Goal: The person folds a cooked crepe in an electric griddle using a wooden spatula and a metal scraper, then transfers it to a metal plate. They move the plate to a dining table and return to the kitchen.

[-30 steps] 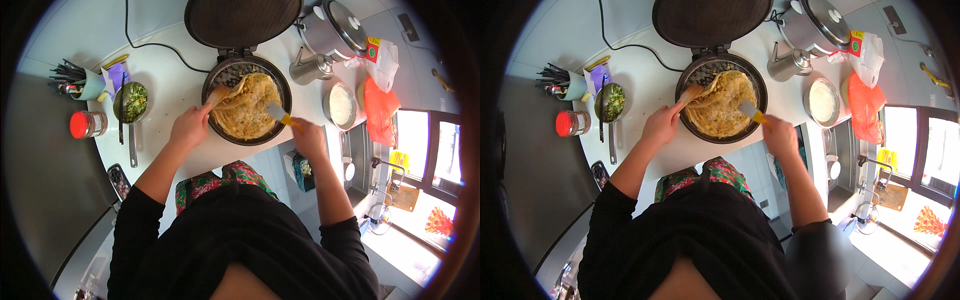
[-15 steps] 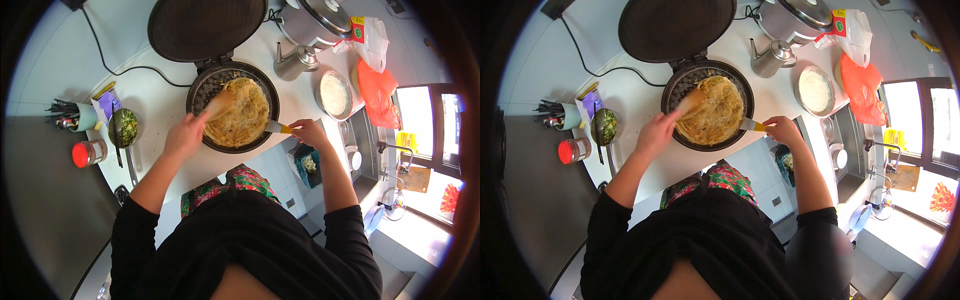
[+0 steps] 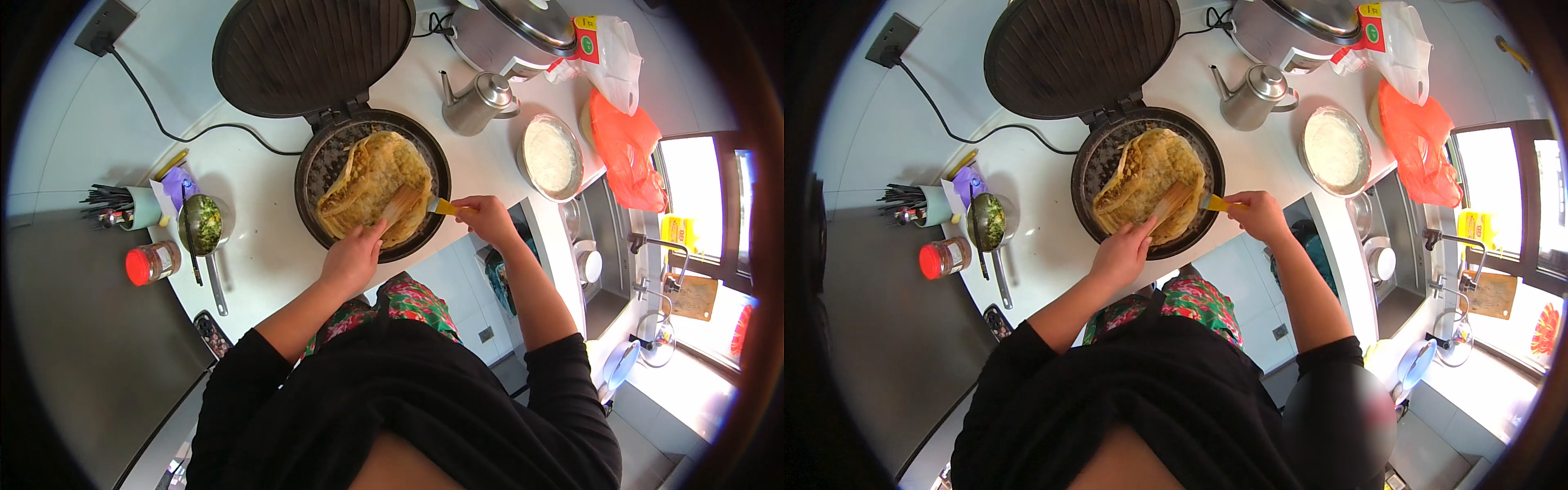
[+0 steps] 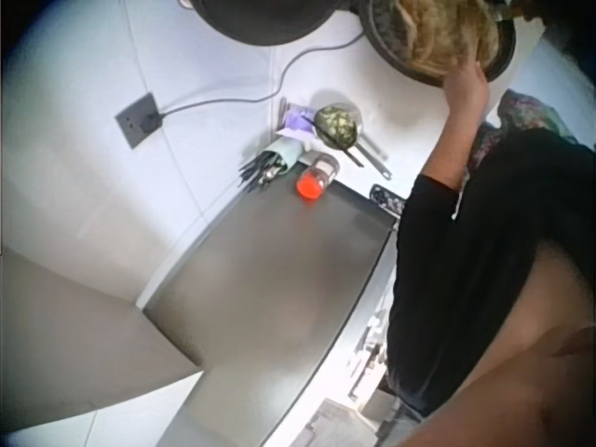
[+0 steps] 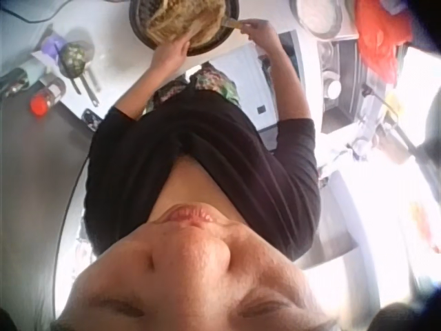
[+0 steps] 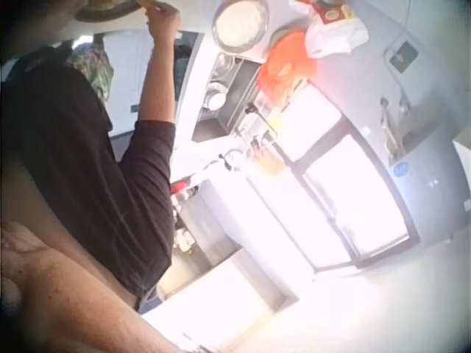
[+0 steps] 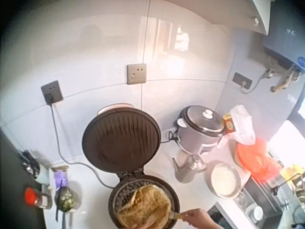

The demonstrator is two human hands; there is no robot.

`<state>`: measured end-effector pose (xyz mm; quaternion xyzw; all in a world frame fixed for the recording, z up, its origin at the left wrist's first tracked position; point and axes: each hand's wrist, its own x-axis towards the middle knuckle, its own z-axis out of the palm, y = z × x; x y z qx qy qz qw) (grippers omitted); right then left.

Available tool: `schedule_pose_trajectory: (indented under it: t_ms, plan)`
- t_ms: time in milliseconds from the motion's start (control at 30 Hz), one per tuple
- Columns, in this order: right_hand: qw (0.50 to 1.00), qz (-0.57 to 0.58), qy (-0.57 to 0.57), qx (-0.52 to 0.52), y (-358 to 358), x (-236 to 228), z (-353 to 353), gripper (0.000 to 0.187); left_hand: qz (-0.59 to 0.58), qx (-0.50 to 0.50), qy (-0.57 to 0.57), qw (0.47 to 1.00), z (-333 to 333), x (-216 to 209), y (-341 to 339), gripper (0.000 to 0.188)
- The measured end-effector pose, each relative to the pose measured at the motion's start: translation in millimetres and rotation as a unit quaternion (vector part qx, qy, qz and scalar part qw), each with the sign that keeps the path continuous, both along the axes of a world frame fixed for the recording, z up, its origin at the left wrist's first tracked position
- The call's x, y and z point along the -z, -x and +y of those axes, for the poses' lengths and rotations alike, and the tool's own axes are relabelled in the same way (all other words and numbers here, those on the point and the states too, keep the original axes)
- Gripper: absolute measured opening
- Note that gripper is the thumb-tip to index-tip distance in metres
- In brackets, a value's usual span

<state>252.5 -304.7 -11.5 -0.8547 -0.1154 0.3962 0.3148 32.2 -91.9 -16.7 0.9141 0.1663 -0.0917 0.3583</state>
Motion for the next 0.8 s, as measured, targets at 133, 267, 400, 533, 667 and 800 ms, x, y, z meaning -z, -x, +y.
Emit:
schedule_pose_trajectory:
  t_ms: [133, 267, 400, 533, 667, 800]
  plan:
    - [0.997, -0.026, -0.001, -0.077, -37.8, -10.6, 21.4, 0.029, -0.002, -0.046, 0.008, 0.999, -12.6, 3.7, -13.0, 0.043]
    - [0.970, -0.110, 0.038, -0.214, -80.0, -24.4, 61.9, 0.026, 0.002, -0.086, 0.012, 0.996, -25.6, 9.6, -23.3, 0.049]
    - [0.906, -0.200, 0.015, -0.372, -114.0, -34.5, 105.4, 0.027, 0.003, -0.093, -0.001, 0.996, -36.3, 13.6, -31.2, 0.056]
    - [0.872, -0.215, 0.049, -0.438, -131.3, -39.0, 129.2, 0.025, -0.028, -0.119, 0.010, 0.992, -35.4, 14.2, -37.5, 0.057]
    - [0.858, -0.275, 0.089, -0.425, -132.2, -63.1, 112.8, 0.025, -0.094, -0.082, 0.019, 0.992, -8.0, 0.1, -11.1, 0.056]
    - [0.896, -0.309, 0.084, -0.309, -99.2, -93.4, 82.8, 0.025, -0.137, -0.133, -0.007, 0.982, 50.0, -21.8, 54.4, 0.053]
